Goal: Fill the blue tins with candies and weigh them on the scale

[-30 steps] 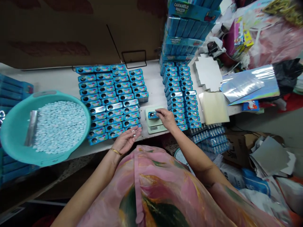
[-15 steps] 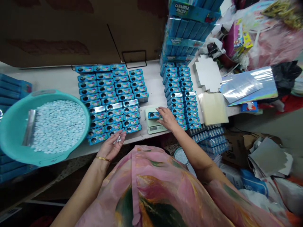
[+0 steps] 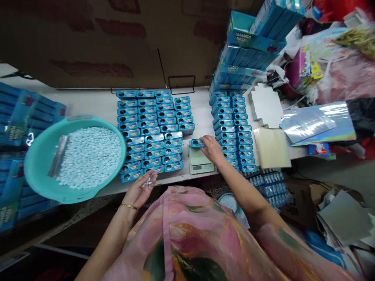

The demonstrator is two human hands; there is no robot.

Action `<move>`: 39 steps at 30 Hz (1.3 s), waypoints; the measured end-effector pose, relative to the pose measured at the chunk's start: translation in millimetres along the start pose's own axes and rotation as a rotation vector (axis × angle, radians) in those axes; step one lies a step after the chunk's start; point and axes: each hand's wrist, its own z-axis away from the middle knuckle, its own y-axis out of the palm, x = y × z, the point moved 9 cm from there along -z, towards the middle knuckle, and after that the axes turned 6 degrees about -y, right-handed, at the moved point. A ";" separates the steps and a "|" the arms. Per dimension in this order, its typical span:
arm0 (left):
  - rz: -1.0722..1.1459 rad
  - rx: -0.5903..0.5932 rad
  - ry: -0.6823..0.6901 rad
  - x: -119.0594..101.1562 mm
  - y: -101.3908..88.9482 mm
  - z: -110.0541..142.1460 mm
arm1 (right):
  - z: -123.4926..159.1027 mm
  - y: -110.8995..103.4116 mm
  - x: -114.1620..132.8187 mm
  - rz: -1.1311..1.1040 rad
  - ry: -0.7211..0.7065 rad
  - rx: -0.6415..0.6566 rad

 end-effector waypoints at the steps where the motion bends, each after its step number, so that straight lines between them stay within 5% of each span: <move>1: 0.003 -0.004 0.003 -0.5 -0.8 0.6 | -8.9 1.8 0.4 0.002 0.001 -0.017; 6: 0.005 -0.037 0.006 1.1 -7.5 3.1 | -51.2 30.3 0.1 -0.009 0.020 -0.032; 9: -0.041 -0.030 -0.022 7.8 -6.4 2.8 | -49.4 34.1 -7.4 -0.040 0.022 -0.062; 13: -0.217 0.137 -0.142 33.6 26.1 -3.0 | 2.4 18.9 -21.5 -0.050 0.068 -0.149; 16: -0.438 0.303 -0.249 67.5 67.0 -10.6 | 52.0 44.9 -12.1 -0.016 0.066 0.084; 19: -0.673 0.237 -0.229 94.3 91.4 -29.2 | 90.2 65.4 4.3 0.044 0.099 0.207; 22: -0.801 0.128 -0.130 109.1 106.4 -50.2 | 111.9 46.3 10.2 0.078 0.153 0.084; 27: -0.877 0.114 -0.057 121.4 122.4 -74.0 | 153.8 -0.5 -35.3 0.197 0.350 -0.007; 34: -0.891 0.148 -0.013 118.5 142.6 -83.8 | 163.6 2.9 -56.1 0.167 0.126 0.068; 39: -0.814 0.166 -0.030 110.8 133.2 -56.4 | 165.4 8.6 -48.0 0.208 -0.008 0.138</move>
